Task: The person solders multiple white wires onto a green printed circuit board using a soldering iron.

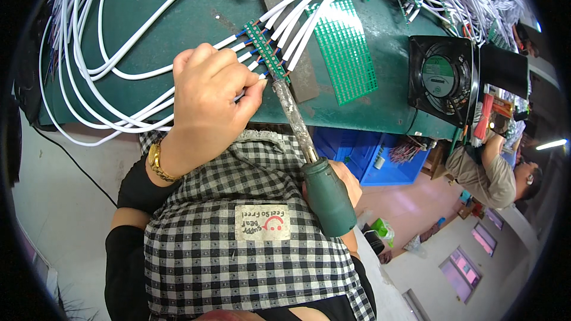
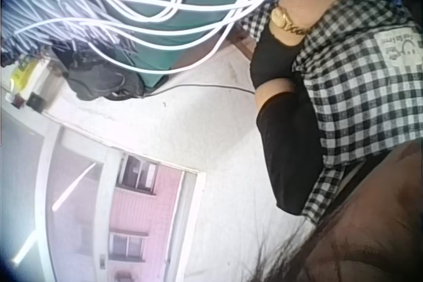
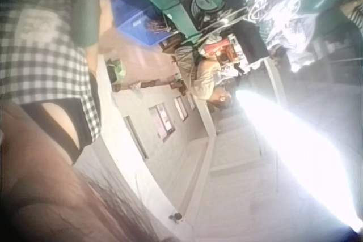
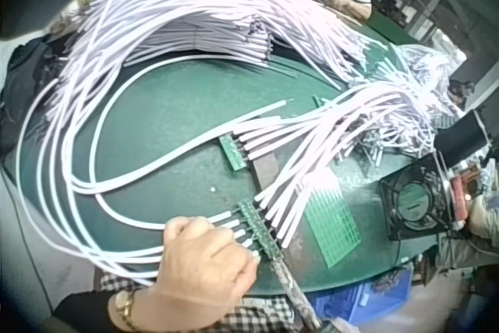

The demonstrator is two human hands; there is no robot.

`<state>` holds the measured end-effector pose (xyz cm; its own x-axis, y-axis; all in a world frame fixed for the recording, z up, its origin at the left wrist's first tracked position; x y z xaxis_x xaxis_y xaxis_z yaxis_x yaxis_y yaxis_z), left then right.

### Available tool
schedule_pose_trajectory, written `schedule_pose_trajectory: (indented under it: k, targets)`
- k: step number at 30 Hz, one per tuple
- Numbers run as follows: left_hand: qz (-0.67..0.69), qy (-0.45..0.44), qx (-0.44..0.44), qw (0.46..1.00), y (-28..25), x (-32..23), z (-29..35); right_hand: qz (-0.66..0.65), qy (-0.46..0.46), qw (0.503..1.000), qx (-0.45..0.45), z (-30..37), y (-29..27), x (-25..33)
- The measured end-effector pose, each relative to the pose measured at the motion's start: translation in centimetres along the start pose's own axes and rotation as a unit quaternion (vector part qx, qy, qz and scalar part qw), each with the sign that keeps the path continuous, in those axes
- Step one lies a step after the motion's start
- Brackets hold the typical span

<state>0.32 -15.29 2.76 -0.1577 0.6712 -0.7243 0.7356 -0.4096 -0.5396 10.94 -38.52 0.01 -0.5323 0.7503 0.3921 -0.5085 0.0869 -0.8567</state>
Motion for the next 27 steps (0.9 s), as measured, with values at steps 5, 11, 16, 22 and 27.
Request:
schedule_pose_trajectory:
  k: [5,11,16,22,27]
  targets:
    - [0.005,0.002,-0.001,1.000,-0.2,-0.2,-0.1,0.046,0.155,0.984,0.069,0.2,1.7,-3.5]
    - [0.004,-0.002,0.000,1.000,-0.2,-0.2,-0.1,-0.164,0.168,0.972,0.031,0.9,1.3,-3.4]
    - [0.007,-0.003,0.007,1.000,-0.2,-0.2,-0.1,-0.021,0.045,0.999,0.018,0.5,0.2,-0.8]
    - [0.001,-0.005,0.006,1.000,-0.2,-0.2,0.0,0.031,-0.110,0.993,-0.039,0.3,-0.6,0.5]
    - [0.004,0.001,0.010,1.000,-0.4,-0.3,-0.2,-0.018,-0.069,0.997,-0.010,0.7,-1.0,-0.1]
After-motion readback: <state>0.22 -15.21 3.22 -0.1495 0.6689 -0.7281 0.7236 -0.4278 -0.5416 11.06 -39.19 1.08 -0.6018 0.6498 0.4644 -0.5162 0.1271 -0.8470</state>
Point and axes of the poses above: each hand's wrist, its own z-axis away from the middle knuckle, its own y-axis out of the palm, x = y × z, the point moved 6 cm from there along -z, towards the middle knuckle, and after that the axes turned 13 degrees about z, right-handed, at the moved point
